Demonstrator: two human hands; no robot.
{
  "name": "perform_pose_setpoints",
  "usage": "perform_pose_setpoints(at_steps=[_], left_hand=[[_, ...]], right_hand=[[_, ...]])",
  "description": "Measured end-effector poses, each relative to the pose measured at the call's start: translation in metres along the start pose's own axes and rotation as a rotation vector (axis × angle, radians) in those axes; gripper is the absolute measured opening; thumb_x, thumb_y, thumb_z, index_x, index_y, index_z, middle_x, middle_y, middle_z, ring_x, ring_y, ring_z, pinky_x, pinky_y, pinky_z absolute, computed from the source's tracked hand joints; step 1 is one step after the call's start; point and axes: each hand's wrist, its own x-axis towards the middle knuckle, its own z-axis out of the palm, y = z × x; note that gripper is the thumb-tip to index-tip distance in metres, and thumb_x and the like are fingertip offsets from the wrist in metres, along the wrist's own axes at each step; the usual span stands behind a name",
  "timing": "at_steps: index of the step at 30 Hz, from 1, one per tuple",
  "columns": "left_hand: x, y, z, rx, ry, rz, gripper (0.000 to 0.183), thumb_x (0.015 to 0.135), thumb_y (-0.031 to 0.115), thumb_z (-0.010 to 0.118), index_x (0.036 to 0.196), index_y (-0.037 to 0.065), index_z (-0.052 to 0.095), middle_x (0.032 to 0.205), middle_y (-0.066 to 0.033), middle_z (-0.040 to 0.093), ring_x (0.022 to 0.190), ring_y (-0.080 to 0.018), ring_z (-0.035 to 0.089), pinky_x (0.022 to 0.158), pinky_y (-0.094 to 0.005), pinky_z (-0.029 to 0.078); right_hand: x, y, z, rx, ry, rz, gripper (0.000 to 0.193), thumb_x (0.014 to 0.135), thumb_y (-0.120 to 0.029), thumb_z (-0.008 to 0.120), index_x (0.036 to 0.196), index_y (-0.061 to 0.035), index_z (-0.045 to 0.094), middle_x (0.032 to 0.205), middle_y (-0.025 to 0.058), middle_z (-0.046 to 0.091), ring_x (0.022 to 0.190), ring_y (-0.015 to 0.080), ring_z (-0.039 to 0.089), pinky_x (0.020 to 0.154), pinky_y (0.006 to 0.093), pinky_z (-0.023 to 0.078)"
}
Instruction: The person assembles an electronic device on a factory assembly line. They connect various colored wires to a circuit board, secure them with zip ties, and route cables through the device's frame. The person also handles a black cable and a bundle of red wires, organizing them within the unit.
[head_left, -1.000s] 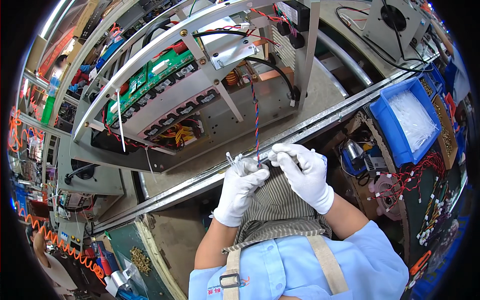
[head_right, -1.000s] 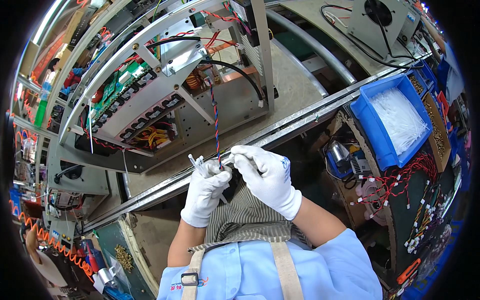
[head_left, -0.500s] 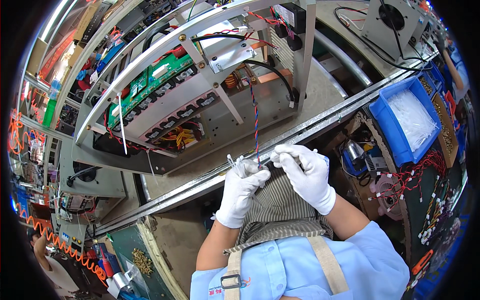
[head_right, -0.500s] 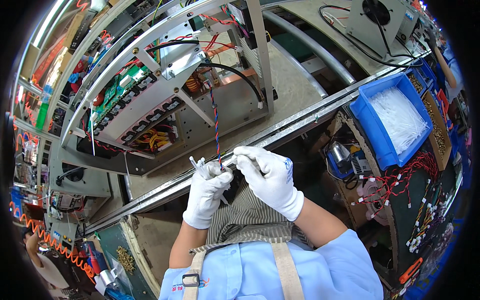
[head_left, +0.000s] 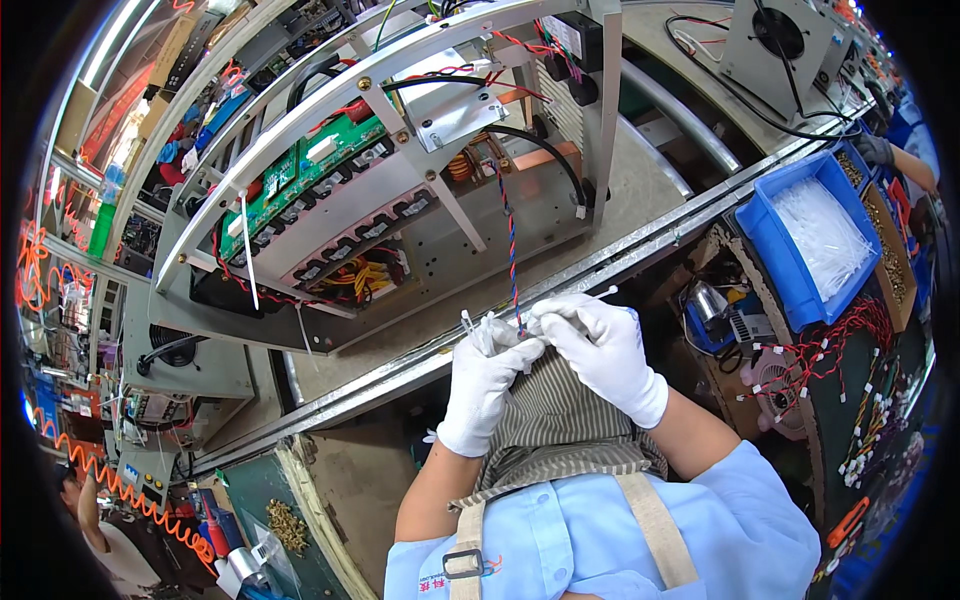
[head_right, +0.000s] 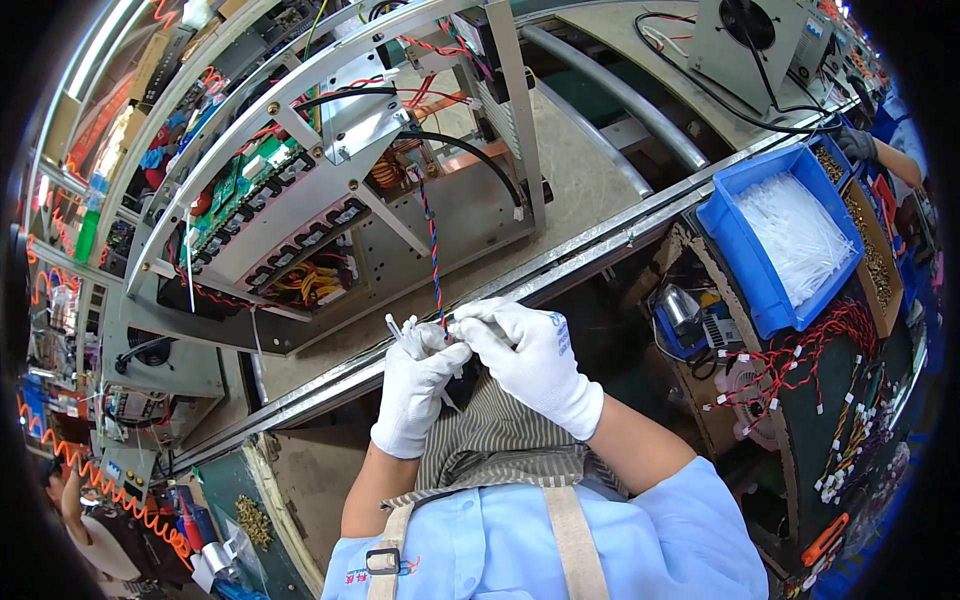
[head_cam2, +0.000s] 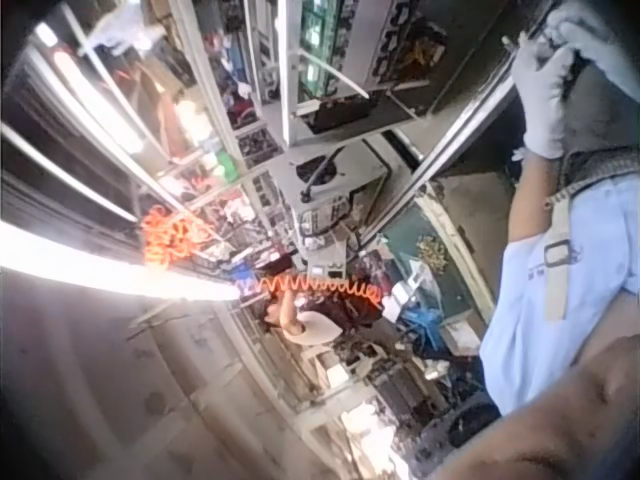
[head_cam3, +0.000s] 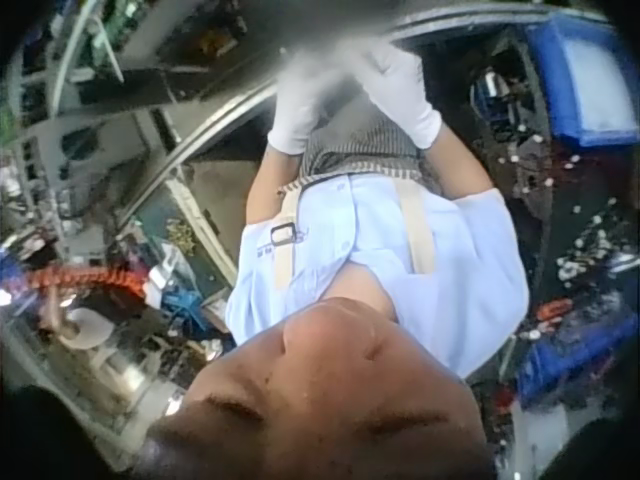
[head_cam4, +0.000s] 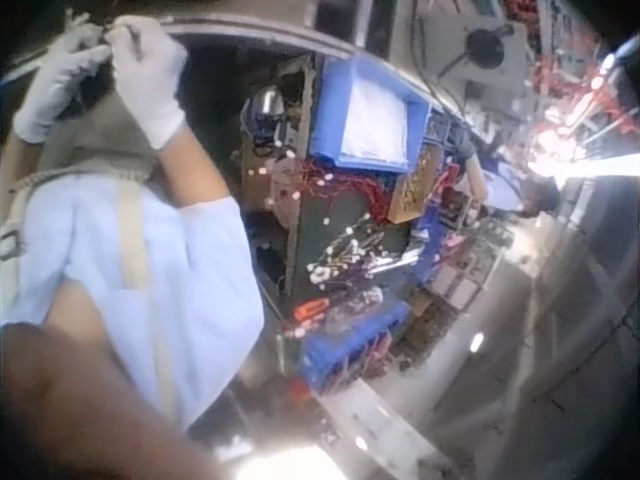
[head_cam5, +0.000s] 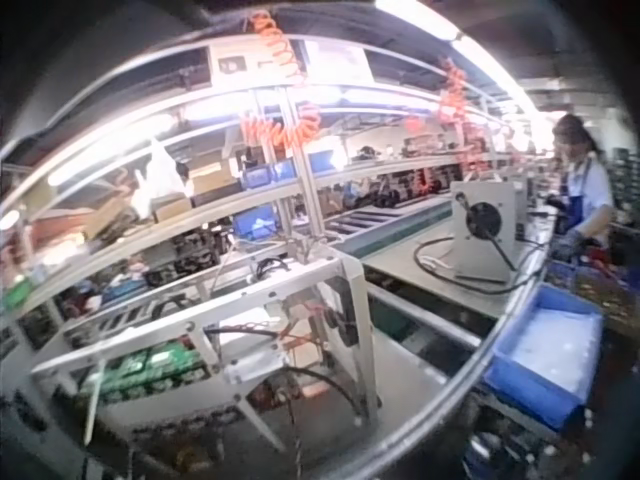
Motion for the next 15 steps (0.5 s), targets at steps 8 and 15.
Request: perform_pose_setpoints(at_steps=[8, 15], left_hand=[[-0.004, -0.004, -0.001, 0.224, -0.006, 0.159, 0.006, 0.083, 0.002, 0.068, 0.081, 0.003, 0.063, 0.079, 0.0002, 0.060, 0.071, -0.0081, 0.052, 0.067, -0.0238, 0.042], [0.001, -0.002, -0.003, 0.671, -0.020, 0.532, 0.007, 0.084, 0.004, 0.061, 0.088, -0.002, 0.064, 0.082, -0.0100, 0.060, 0.078, -0.0209, 0.056, 0.072, -0.0315, 0.045]], right_hand=[[0.010, 0.001, -0.004, -0.193, -0.082, -0.061, 0.017, 0.087, -0.009, 0.067, 0.099, 0.0010, 0.072, 0.095, 0.0132, 0.072, 0.085, 0.0193, 0.069, 0.077, 0.0291, 0.054], [-0.003, 0.017, 0.009, -0.103, 0.022, -0.113, 0.023, 0.086, -0.007, 0.069, 0.108, -0.0002, 0.067, 0.092, 0.0062, 0.070, 0.085, 0.0116, 0.067, 0.078, 0.0247, 0.052]])
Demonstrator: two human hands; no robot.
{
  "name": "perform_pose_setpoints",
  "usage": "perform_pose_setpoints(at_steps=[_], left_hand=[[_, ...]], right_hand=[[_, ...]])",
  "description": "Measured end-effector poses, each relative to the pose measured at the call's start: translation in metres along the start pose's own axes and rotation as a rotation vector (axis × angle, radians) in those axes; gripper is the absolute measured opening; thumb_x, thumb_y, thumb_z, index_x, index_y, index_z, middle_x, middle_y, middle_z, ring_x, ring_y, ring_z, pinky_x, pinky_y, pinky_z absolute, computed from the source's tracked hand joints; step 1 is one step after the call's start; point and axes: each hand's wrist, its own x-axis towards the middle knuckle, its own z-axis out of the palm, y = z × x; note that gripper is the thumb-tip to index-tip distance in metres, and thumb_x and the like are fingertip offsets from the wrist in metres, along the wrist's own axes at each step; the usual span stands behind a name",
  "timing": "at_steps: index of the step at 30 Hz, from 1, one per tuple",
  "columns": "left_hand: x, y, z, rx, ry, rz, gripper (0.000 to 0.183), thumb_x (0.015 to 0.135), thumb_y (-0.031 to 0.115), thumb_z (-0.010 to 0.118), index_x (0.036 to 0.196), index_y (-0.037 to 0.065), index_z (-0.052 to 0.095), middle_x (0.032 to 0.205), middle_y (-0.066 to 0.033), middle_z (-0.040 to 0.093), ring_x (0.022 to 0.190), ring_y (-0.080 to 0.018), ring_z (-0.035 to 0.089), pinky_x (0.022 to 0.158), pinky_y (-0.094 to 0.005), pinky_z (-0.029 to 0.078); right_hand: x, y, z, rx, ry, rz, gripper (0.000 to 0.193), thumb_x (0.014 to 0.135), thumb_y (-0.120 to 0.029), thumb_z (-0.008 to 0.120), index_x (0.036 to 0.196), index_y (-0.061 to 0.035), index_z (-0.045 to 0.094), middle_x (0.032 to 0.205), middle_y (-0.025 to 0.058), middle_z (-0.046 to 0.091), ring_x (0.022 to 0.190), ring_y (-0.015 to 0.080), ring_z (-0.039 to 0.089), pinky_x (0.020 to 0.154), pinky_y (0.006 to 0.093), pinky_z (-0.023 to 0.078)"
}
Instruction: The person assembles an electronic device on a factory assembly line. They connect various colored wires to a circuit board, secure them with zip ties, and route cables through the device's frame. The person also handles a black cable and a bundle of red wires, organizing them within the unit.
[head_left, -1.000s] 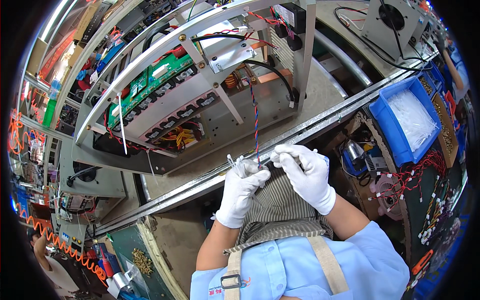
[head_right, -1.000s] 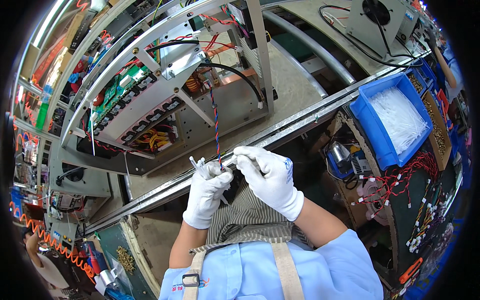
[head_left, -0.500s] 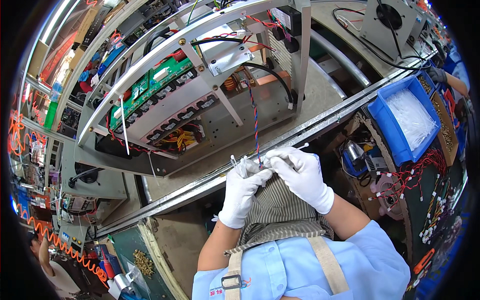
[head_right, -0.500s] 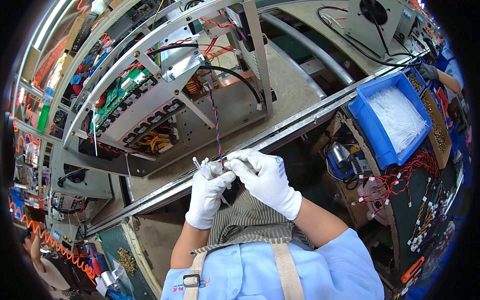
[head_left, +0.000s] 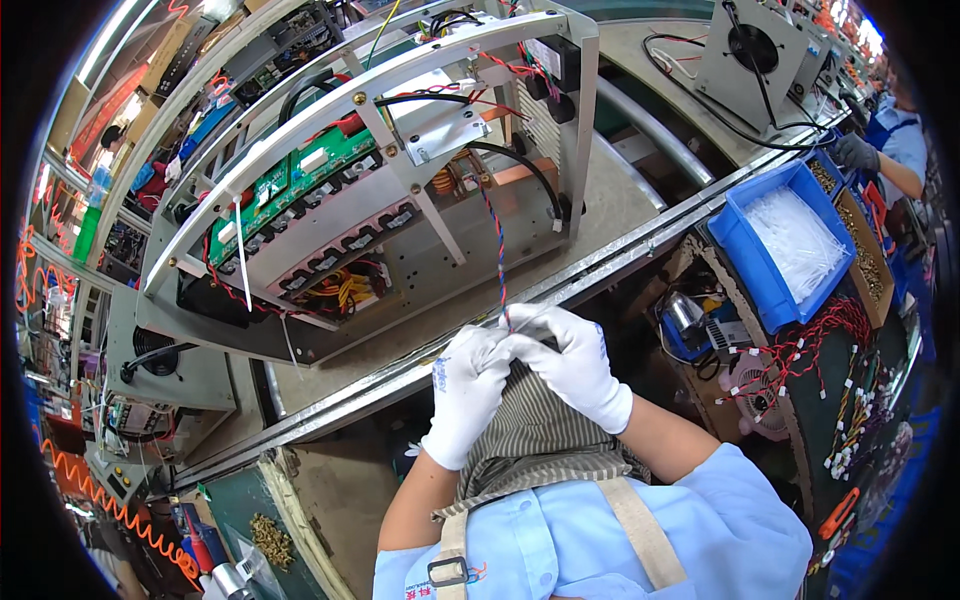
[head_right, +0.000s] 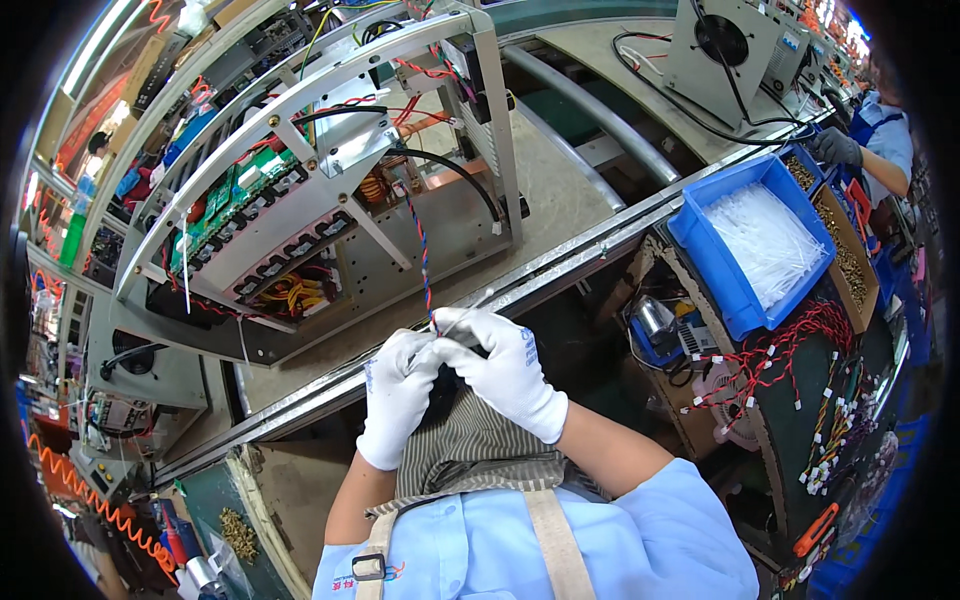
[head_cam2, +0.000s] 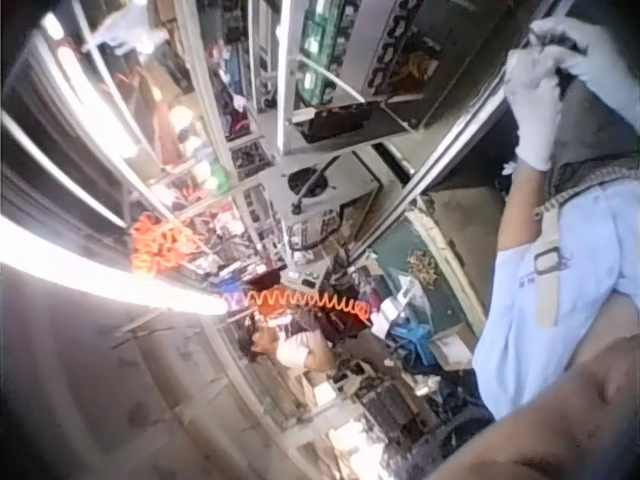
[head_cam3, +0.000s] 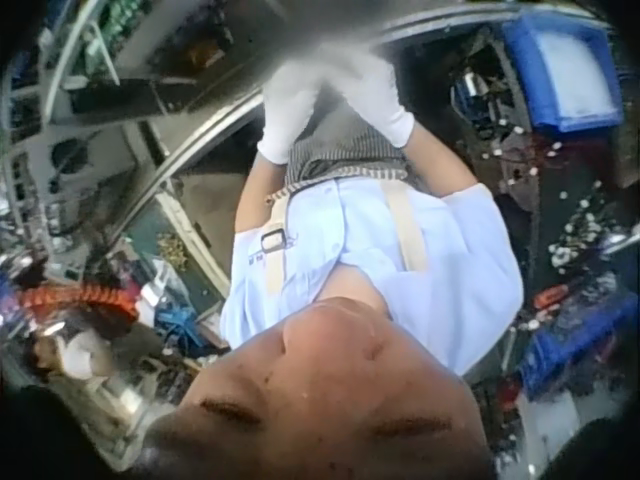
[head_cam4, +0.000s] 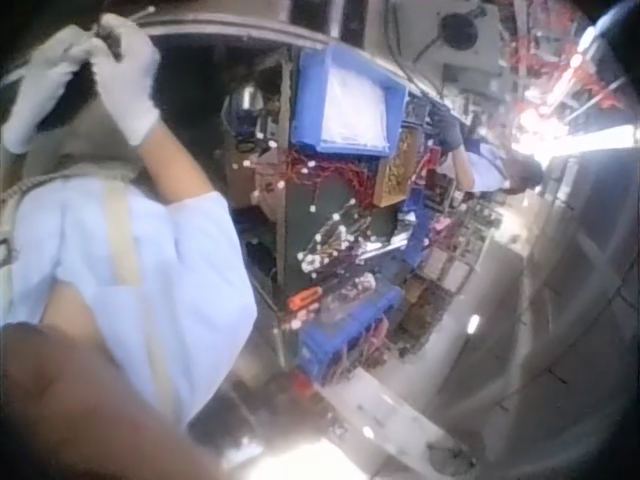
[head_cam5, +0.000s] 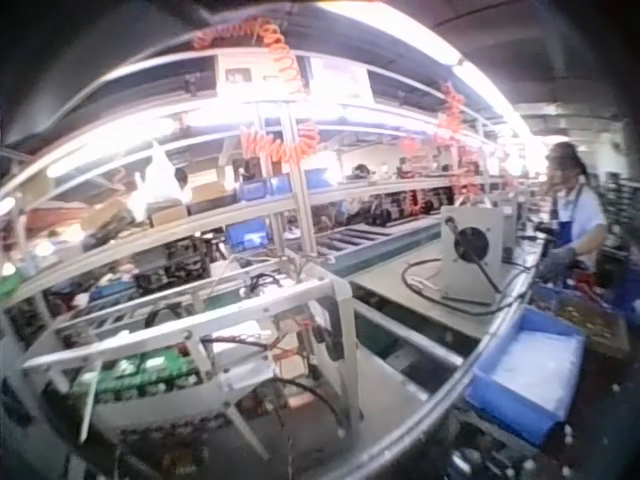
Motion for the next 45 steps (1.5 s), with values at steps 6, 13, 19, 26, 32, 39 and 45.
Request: perform_pose_setpoints(at_steps=[6, 13, 19, 26, 32, 39, 45], left_hand=[[-0.010, 0.023, -0.004, 0.297, -0.141, 0.162, 0.009, 0.078, 0.008, 0.066, 0.085, 0.003, 0.063, 0.077, -0.0128, 0.056, 0.072, -0.0292, 0.056, 0.065, -0.0370, 0.045], [-0.012, 0.055, -0.018, 0.324, -0.126, 0.311, 0.013, 0.080, 0.004, 0.065, 0.093, 0.004, 0.069, 0.093, -0.0105, 0.064, 0.083, -0.0257, 0.064, 0.075, -0.0329, 0.051], [0.005, 0.039, -0.003, -0.571, -0.011, -0.272, 0.010, 0.088, -0.001, 0.061, 0.092, -0.003, 0.070, 0.095, -0.0097, 0.069, 0.084, -0.0144, 0.065, 0.079, -0.0273, 0.052], [0.006, 0.036, 0.004, -0.536, 0.107, -0.236, 0.037, 0.086, -0.004, 0.062, 0.122, -0.005, 0.054, 0.090, -0.0107, 0.068, 0.079, -0.0141, 0.066, 0.075, -0.0275, 0.053], [0.005, 0.042, 0.001, -0.605, 0.110, -0.324, 0.043, 0.085, -0.004, 0.063, 0.124, -0.006, 0.046, 0.086, -0.0073, 0.064, 0.075, -0.0100, 0.063, 0.070, -0.0231, 0.053], [0.005, 0.052, -0.001, -0.554, 0.108, -0.335, 0.040, 0.084, -0.004, 0.063, 0.122, -0.005, 0.048, 0.084, -0.0048, 0.062, 0.071, -0.0068, 0.060, 0.066, -0.0207, 0.051], [0.006, 0.044, 0.003, -0.561, 0.210, -0.267, 0.034, 0.083, -0.003, 0.066, 0.116, -0.003, 0.055, 0.081, -0.0025, 0.061, 0.073, -0.0065, 0.058, 0.068, -0.0203, 0.048]], right_hand=[[0.002, 0.006, 0.012, 0.471, 0.109, 0.218, 0.024, 0.090, 0.000, 0.064, 0.114, 0.0020, 0.063, 0.095, 0.0048, 0.069, 0.086, 0.0083, 0.065, 0.078, 0.0234, 0.052], [0.003, -0.001, 0.007, 0.477, 0.072, 0.321, 0.032, 0.092, -0.001, 0.061, 0.123, 0.0051, 0.060, 0.099, 0.0055, 0.069, 0.084, 0.0056, 0.062, 0.072, 0.0194, 0.051], [0.005, -0.006, -0.002, 0.404, -0.048, 0.300, 0.031, 0.094, -0.002, 0.059, 0.125, -0.0054, 0.064, 0.097, 0.0024, 0.069, 0.071, 0.0031, 0.058, 0.063, 0.0185, 0.050], [0.005, -0.010, 0.000, 0.433, -0.014, 0.370, 0.029, 0.095, -0.006, 0.059, 0.124, -0.0035, 0.064, 0.095, 0.0027, 0.070, 0.073, 0.0033, 0.061, 0.064, 0.0199, 0.053], [0.004, -0.013, 0.002, 0.351, -0.029, 0.342, 0.031, 0.094, -0.005, 0.060, 0.125, -0.0031, 0.063, 0.094, 0.0026, 0.070, 0.074, 0.0031, 0.061, 0.066, 0.0197, 0.054], [0.002, -0.014, 0.002, 0.337, -0.033, 0.327, 0.033, 0.093, -0.004, 0.060, 0.126, -0.0043, 0.063, 0.096, 0.0032, 0.070, 0.075, 0.0040, 0.061, 0.066, 0.0203, 0.053], [0.005, -0.007, -0.002, -0.364, -0.022, -0.345, 0.034, 0.081, 0.005, 0.063, 0.114, -0.0028, 0.066, 0.104, 0.0158, 0.068, 0.093, 0.0297, 0.067, 0.081, 0.0336, 0.055]])
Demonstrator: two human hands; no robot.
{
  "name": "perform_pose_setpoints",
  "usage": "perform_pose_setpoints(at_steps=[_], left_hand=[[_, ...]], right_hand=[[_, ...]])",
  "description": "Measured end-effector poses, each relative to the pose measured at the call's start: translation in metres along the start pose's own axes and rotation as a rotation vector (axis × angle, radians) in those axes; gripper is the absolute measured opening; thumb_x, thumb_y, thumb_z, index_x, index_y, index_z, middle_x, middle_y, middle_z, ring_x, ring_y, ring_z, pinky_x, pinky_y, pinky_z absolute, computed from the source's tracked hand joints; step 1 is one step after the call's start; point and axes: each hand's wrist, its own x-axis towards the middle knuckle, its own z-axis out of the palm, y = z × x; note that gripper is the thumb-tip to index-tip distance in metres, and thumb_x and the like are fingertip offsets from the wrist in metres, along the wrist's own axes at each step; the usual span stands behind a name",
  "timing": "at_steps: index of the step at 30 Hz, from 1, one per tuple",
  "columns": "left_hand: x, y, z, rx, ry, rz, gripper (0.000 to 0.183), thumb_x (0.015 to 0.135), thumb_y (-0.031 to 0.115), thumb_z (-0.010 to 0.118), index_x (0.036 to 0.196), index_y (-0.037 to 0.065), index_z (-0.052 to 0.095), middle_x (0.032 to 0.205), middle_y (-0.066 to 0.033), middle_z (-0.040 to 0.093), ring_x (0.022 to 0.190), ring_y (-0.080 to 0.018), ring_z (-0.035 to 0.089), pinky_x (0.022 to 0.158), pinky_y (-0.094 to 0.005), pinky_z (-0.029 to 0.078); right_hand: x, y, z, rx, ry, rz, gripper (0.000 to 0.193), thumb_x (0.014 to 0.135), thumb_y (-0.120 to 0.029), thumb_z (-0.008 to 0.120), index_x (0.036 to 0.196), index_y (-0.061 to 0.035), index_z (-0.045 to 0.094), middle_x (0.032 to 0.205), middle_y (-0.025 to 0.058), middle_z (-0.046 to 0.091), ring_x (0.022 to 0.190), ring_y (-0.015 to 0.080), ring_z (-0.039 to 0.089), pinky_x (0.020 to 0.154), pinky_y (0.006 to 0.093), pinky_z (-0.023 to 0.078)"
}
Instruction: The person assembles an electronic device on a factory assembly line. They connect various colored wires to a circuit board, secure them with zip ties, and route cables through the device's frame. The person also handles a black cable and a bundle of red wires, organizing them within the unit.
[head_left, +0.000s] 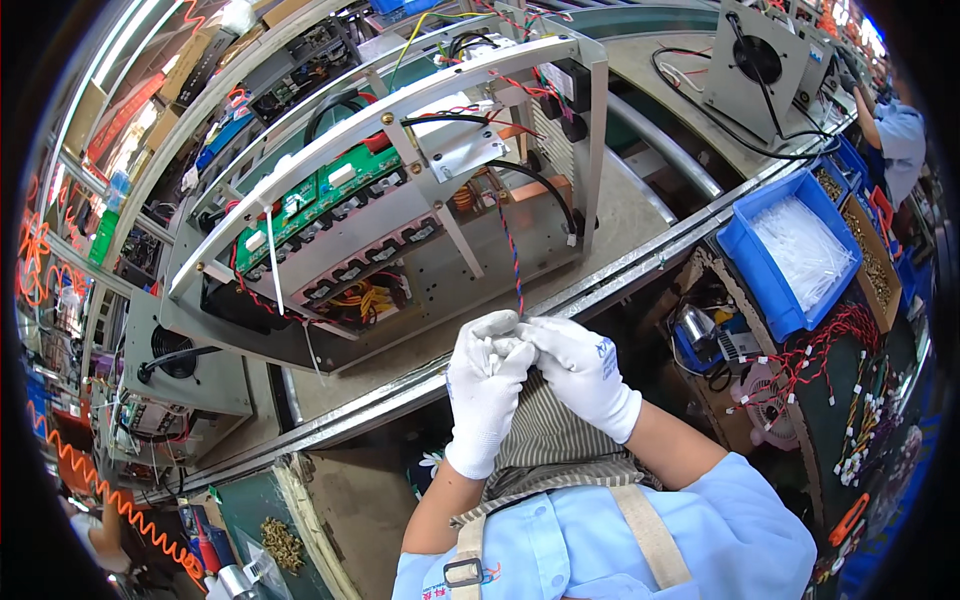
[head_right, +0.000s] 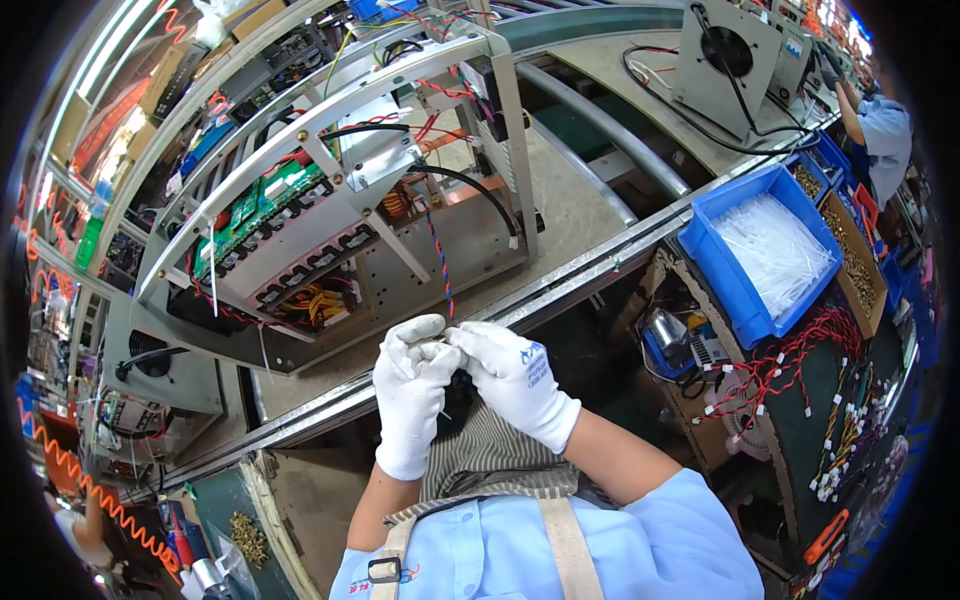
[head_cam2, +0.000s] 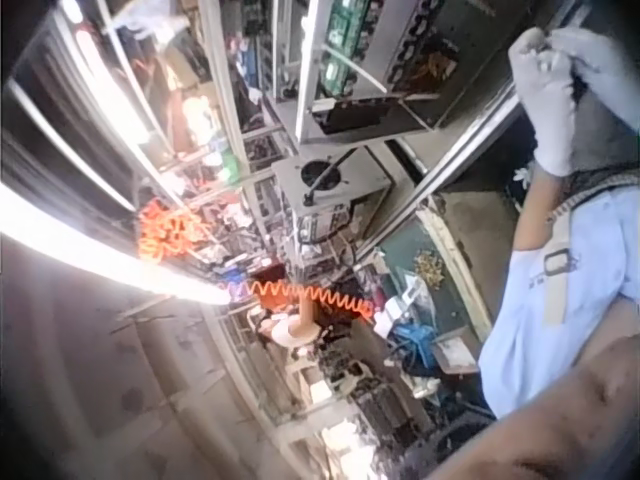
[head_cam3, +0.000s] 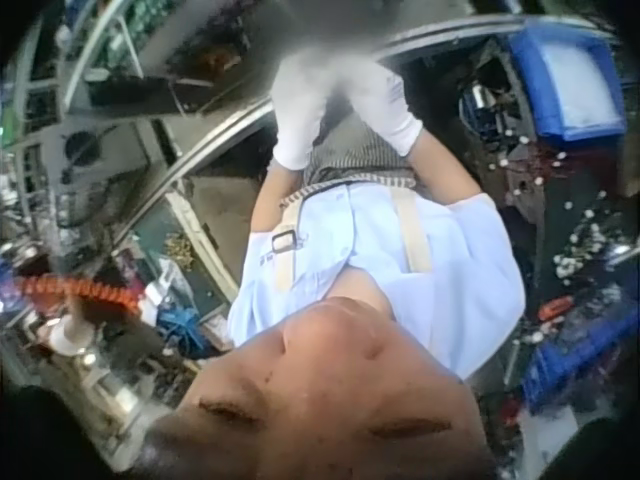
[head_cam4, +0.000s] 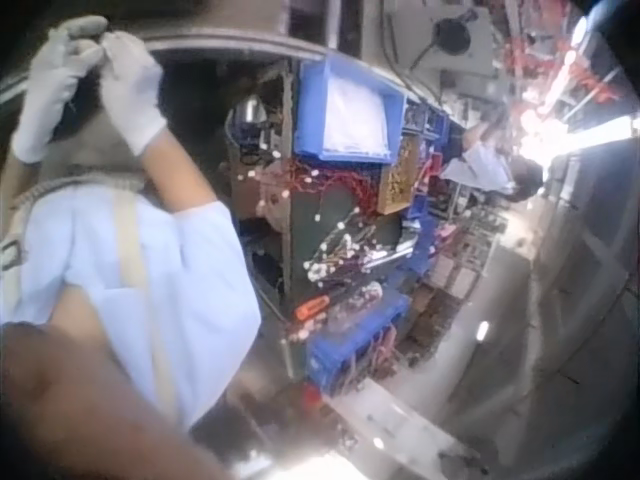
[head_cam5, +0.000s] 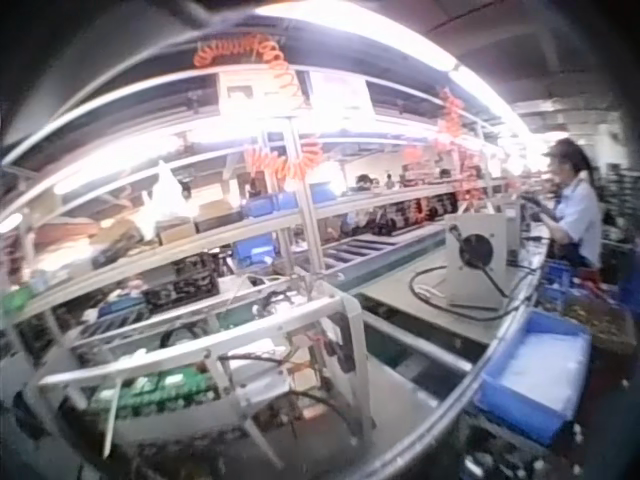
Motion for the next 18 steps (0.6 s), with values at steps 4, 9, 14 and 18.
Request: perform_pose_setpoints(at_steps=[4, 9, 14, 18], left_hand=[[-0.001, -0.008, -0.006, 0.245, -0.035, 0.037, 0.023, 0.085, 0.001, 0.066, 0.108, -0.001, 0.063, 0.086, -0.0024, 0.062, 0.078, -0.0084, 0.060, 0.072, -0.0215, 0.049], [0.002, -0.010, -0.013, 0.639, -0.063, 0.494, 0.018, 0.083, 0.006, 0.067, 0.100, 0.003, 0.067, 0.097, -0.0116, 0.063, 0.089, -0.0251, 0.063, 0.079, -0.0329, 0.051], [-0.010, -0.010, -0.015, 0.452, -0.230, 0.576, 0.018, 0.079, 0.001, 0.066, 0.097, 0.002, 0.065, 0.100, -0.0143, 0.066, 0.098, -0.0310, 0.064, 0.085, -0.0365, 0.051], [-0.009, 0.004, -0.018, 0.461, -0.194, 0.532, 0.016, 0.082, 0.003, 0.064, 0.098, 0.001, 0.066, 0.099, -0.0134, 0.069, 0.096, -0.0288, 0.065, 0.086, -0.0357, 0.051]], right_hand=[[0.005, -0.001, -0.004, 0.008, 0.007, -0.013, 0.034, 0.077, 0.006, 0.063, 0.110, -0.0023, 0.067, 0.111, 0.0194, 0.065, 0.102, 0.0351, 0.065, 0.087, 0.0367, 0.053], [0.000, 0.004, 0.003, -0.006, -0.006, 0.029, 0.031, 0.078, 0.004, 0.062, 0.108, -0.0025, 0.068, 0.111, 0.0195, 0.066, 0.104, 0.0347, 0.065, 0.090, 0.0366, 0.052], [0.006, 0.006, 0.001, 0.216, -0.051, 0.227, 0.025, 0.079, -0.001, 0.065, 0.104, -0.0014, 0.071, 0.107, 0.0164, 0.069, 0.103, 0.0278, 0.066, 0.091, 0.0340, 0.051], [0.008, -0.009, -0.005, 0.373, -0.155, 0.293, 0.032, 0.078, -0.006, 0.068, 0.109, 0.0020, 0.070, 0.130, 0.0196, 0.059, 0.125, 0.0259, 0.054, 0.105, 0.0356, 0.040]])
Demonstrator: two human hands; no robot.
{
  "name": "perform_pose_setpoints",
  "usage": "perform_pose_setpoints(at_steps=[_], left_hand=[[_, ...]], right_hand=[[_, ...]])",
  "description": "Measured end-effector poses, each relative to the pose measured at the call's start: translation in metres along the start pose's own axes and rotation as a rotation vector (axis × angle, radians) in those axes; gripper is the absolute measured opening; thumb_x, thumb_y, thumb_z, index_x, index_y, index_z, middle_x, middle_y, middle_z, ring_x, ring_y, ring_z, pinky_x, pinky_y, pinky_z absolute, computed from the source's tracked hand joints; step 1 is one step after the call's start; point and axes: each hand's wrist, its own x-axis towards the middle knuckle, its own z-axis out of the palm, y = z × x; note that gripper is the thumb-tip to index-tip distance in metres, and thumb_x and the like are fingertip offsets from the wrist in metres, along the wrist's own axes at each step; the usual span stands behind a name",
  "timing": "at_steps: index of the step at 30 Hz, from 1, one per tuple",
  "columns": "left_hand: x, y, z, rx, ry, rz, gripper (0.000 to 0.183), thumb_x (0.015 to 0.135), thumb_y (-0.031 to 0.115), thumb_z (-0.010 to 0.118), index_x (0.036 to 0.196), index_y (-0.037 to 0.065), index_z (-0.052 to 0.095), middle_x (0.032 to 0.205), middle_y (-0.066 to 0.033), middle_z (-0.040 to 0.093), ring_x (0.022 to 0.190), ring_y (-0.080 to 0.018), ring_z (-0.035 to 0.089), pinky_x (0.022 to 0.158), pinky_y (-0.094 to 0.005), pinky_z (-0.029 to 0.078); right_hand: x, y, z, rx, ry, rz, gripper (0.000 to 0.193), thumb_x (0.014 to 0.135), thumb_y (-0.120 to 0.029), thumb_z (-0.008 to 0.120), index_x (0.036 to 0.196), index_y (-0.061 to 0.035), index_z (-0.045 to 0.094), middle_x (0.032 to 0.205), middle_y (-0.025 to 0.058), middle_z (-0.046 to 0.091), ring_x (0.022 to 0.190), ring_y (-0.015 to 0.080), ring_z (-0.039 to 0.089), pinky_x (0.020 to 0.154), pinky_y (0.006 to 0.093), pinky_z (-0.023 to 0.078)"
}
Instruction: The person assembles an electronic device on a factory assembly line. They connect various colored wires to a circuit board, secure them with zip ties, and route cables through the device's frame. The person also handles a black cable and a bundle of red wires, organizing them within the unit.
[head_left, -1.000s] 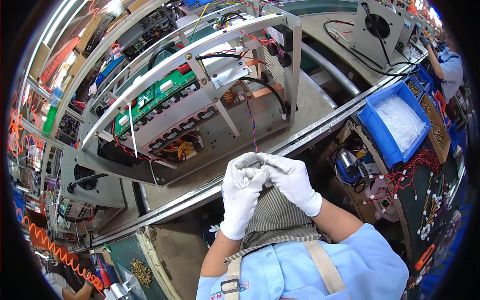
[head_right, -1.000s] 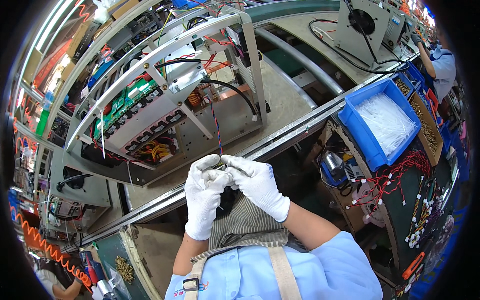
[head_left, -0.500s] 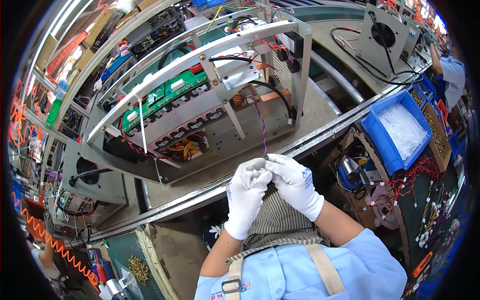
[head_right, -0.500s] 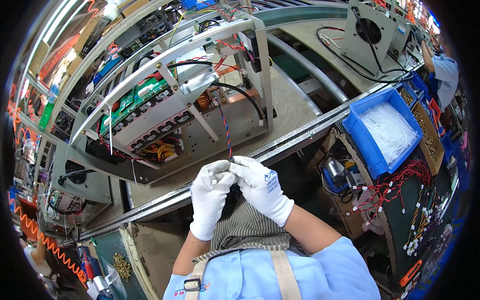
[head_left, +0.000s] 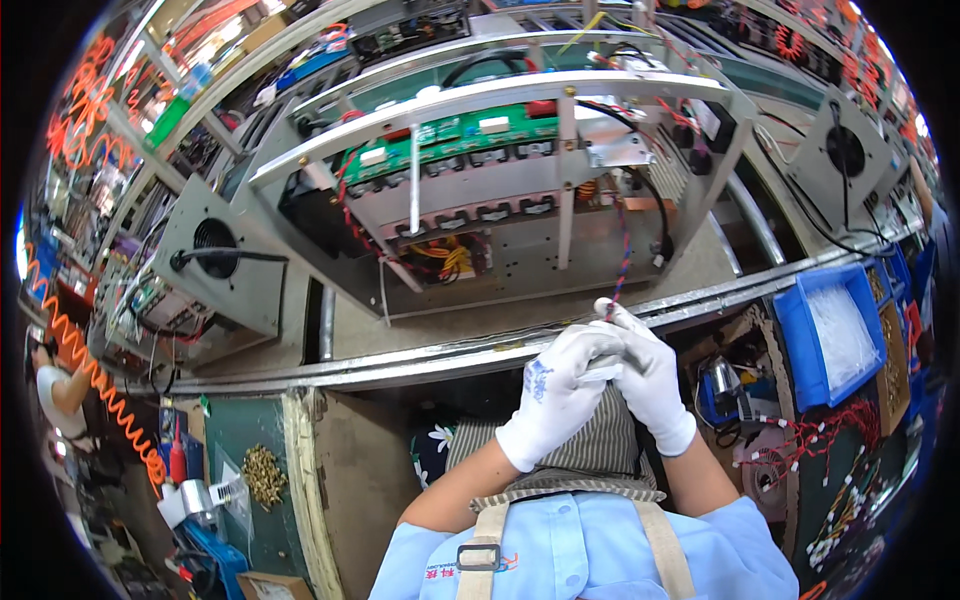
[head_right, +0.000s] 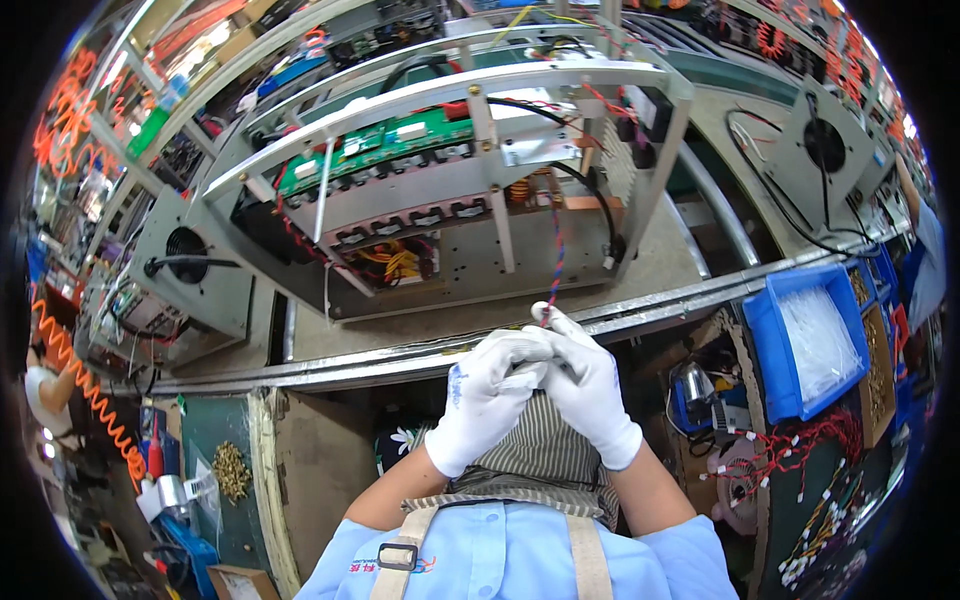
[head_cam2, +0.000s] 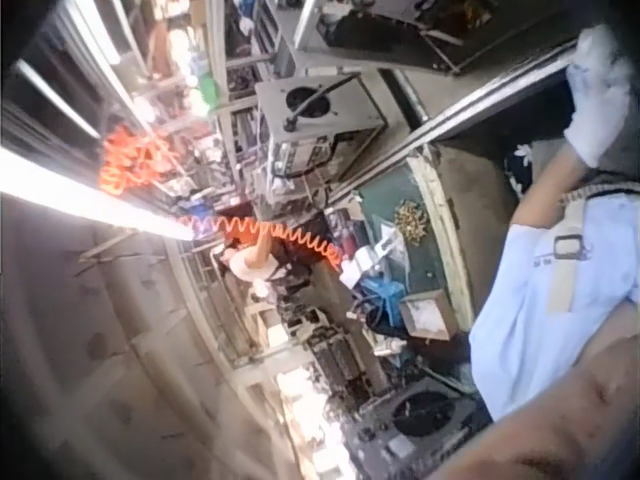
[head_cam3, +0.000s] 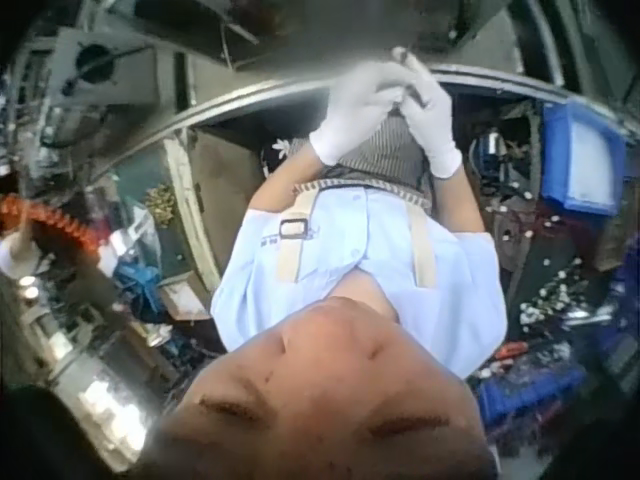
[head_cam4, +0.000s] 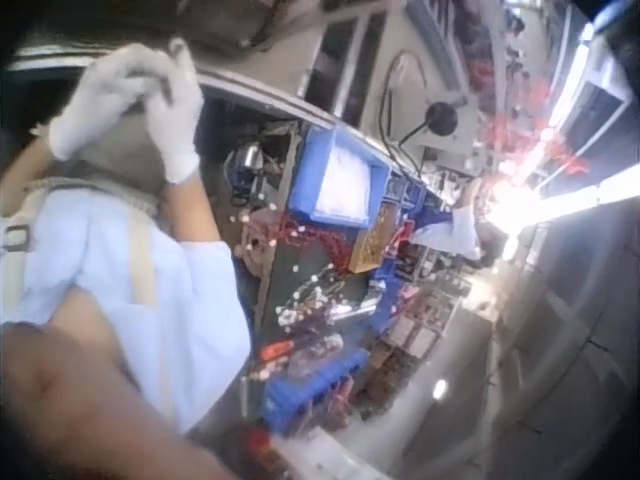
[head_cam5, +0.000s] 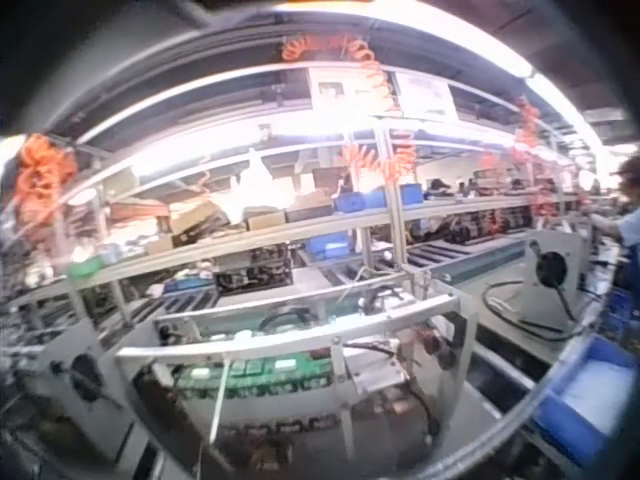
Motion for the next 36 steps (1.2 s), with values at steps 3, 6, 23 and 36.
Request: perform_pose_setpoints(at_steps=[3, 6, 23, 36], left_hand=[[-0.002, -0.004, 0.003, -0.018, -0.009, 0.034, 0.018, 0.081, 0.002, 0.064, 0.099, 0.001, 0.066, 0.102, -0.0143, 0.068, 0.097, -0.0306, 0.065, 0.086, -0.0356, 0.051], [-0.007, 0.002, 0.013, -0.090, 0.011, 0.037, 0.017, 0.082, -0.001, 0.062, 0.099, 0.001, 0.066, 0.098, -0.0126, 0.066, 0.093, -0.0262, 0.065, 0.084, -0.0327, 0.051], [-0.027, 0.010, -0.009, -0.381, 0.181, -0.320, 0.016, 0.092, 0.006, 0.061, 0.106, -0.001, 0.066, 0.099, -0.0046, 0.067, 0.091, -0.0086, 0.059, 0.083, -0.0220, 0.046], [-0.047, 0.015, -0.019, -0.412, 0.075, -0.491, 0.027, 0.098, 0.017, 0.055, 0.115, -0.002, 0.063, 0.091, -0.0045, 0.068, 0.079, -0.0057, 0.054, 0.071, -0.0197, 0.041]], right_hand=[[-0.005, 0.002, 0.001, -0.064, 0.008, -0.102, 0.035, 0.074, -0.007, 0.070, 0.107, 0.0031, 0.069, 0.138, 0.0254, 0.051, 0.131, 0.0307, 0.048, 0.108, 0.0388, 0.037], [-0.010, 0.022, 0.006, -0.059, 0.098, -0.197, 0.033, 0.073, -0.008, 0.075, 0.104, 0.0015, 0.070, 0.140, 0.0266, 0.049, 0.127, 0.0318, 0.052, 0.105, 0.0378, 0.041], [0.136, 0.001, -0.032, -0.413, 0.363, -0.142, 0.032, 0.093, -0.018, 0.056, 0.121, -0.0020, 0.062, 0.112, 0.0179, 0.065, 0.099, 0.0288, 0.064, 0.089, 0.0383, 0.049], [0.239, 0.022, -0.053, -1.017, -0.036, -0.055, 0.030, 0.088, -0.019, 0.048, 0.109, -0.0064, 0.064, 0.115, 0.0228, 0.063, 0.106, 0.0387, 0.060, 0.090, 0.0456, 0.049]])
